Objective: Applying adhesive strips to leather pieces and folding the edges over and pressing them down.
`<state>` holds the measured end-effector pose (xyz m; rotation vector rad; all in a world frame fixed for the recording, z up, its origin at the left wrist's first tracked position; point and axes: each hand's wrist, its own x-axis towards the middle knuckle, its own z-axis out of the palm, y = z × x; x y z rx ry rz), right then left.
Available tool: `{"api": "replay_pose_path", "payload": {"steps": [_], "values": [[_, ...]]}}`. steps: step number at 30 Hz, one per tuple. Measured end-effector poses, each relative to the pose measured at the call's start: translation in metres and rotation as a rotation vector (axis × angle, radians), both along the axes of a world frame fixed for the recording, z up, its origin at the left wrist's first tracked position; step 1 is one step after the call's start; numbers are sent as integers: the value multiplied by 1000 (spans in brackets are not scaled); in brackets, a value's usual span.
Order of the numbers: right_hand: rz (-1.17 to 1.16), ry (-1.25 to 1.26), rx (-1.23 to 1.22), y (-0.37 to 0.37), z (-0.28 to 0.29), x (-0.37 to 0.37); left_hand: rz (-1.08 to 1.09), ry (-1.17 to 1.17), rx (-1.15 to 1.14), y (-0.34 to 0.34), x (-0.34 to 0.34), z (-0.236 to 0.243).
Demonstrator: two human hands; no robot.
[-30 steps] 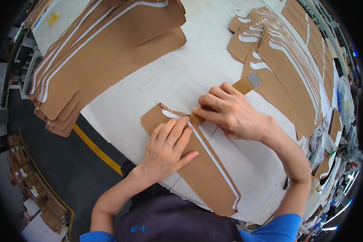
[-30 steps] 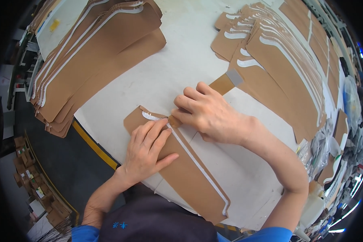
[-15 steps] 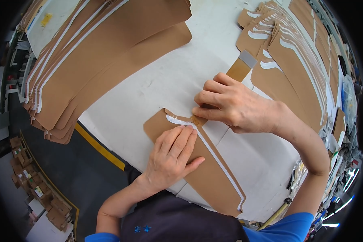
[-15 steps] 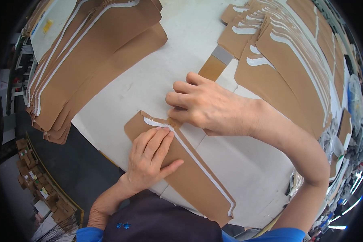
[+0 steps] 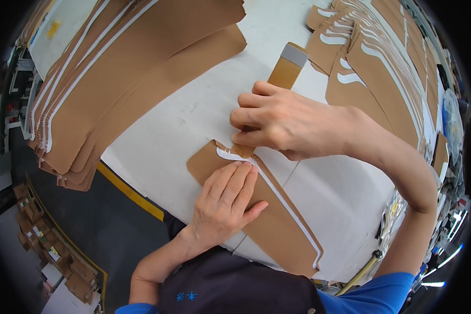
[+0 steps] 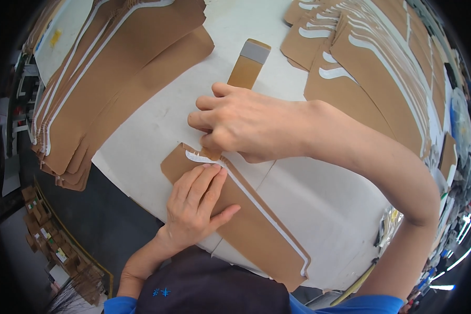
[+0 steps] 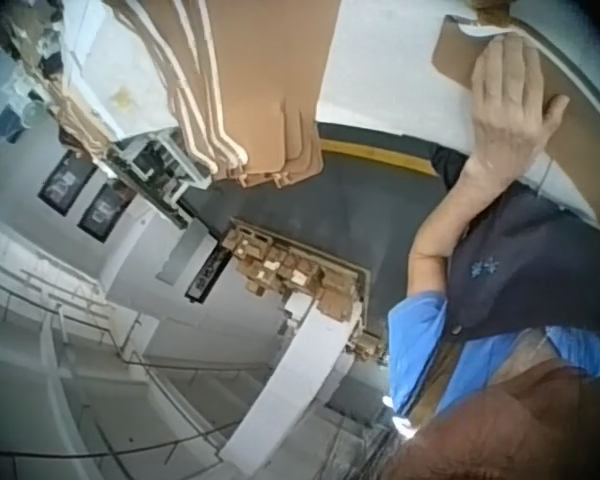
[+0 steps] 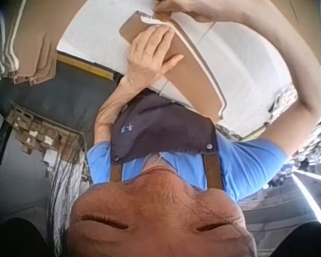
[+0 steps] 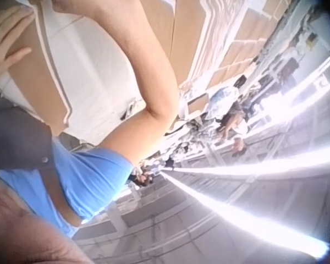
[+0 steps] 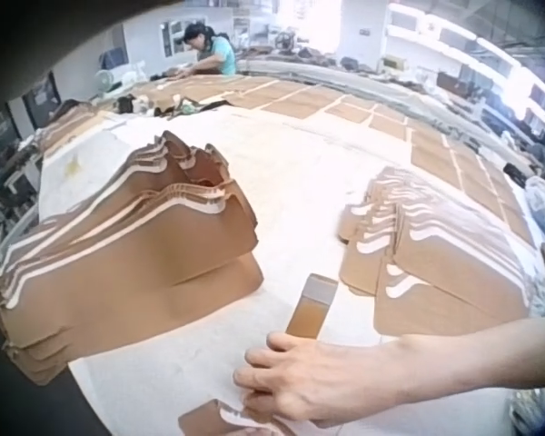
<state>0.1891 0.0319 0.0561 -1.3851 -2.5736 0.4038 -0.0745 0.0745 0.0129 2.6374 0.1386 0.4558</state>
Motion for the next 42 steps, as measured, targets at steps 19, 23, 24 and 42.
{"api": "replay_pose_path", "payload": {"steps": [19, 23, 24, 42], "values": [[-1046, 75, 211, -184, -24, -110, -57, -129, 281, 32, 3, -5], [-928, 147, 282, -112, -47, -121, -88, -130, 281, 27, 6, -6], [-914, 54, 329, -99, -52, -124, -94, -144, 301, 27, 7, -5], [-1868, 295, 322, -372, -14, -279, -861, 380, 82, 28, 85, 56]]}}
